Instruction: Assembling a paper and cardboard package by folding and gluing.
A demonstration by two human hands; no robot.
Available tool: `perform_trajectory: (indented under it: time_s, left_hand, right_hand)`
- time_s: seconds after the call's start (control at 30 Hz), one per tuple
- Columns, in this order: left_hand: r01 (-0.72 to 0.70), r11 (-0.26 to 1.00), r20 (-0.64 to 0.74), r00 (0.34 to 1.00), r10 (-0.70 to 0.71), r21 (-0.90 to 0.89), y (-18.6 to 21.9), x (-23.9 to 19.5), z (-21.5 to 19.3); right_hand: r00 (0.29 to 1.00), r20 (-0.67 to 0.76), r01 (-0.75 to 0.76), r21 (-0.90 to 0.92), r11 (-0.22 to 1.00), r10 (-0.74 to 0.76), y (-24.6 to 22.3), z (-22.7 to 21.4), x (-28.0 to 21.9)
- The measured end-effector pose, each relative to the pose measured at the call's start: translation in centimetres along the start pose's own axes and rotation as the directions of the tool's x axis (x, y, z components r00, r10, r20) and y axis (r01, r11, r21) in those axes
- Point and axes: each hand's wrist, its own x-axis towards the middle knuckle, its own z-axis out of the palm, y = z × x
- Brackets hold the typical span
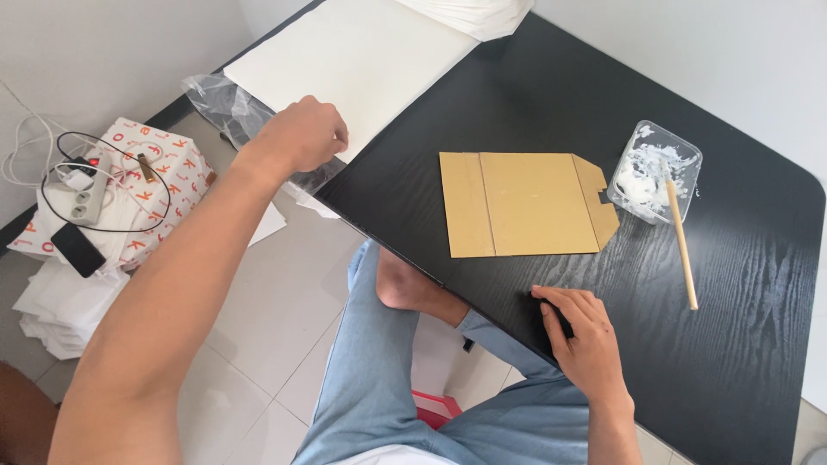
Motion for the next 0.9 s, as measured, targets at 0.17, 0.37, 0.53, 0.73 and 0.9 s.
perform_trajectory:
  time_s: [0.17, 0.37, 0.53, 0.73, 0.9]
  left_hand:
    - [-0.019, 0.998, -0.146, 0.989, 0.009, -0.067, 0.4, -1.4, -1.0]
    - [-0.376, 0.926, -0.523, 0.783, 0.337, 0.034, 3.6, -5.1, 0.3]
    - [-0.658, 0.747, -0.574, 0.577, 0.582, 0.096, 9.8, -7.8, 8.6]
    - [-0.755, 0.647, -0.341, 0.639, 0.690, -0.106, 15.5, -10.4, 15.6]
    - [-0.737, 0.676, -0.223, 0.662, 0.716, -0.019, 15.5, -11.2, 17.3]
  right_hand:
    - [1.000, 0.005, -0.010, 0.001, 1.000, 0.010, 0.1, -0.1, 0.0]
    - [1.000, 0.001, -0.021, 0.001, 1.000, 0.021, 0.0, 0.0, 0.0]
    - [0.996, -0.042, -0.079, 0.038, 0.996, 0.080, 0.4, 0.1, -0.2]
    - [1.000, -0.019, 0.003, -0.051, 0.999, -0.004, 0.3, -1.3, 1.3]
    - [0.992, -0.102, -0.105, -0.266, 0.958, 0.080, 2.7, -5.3, 3.0]
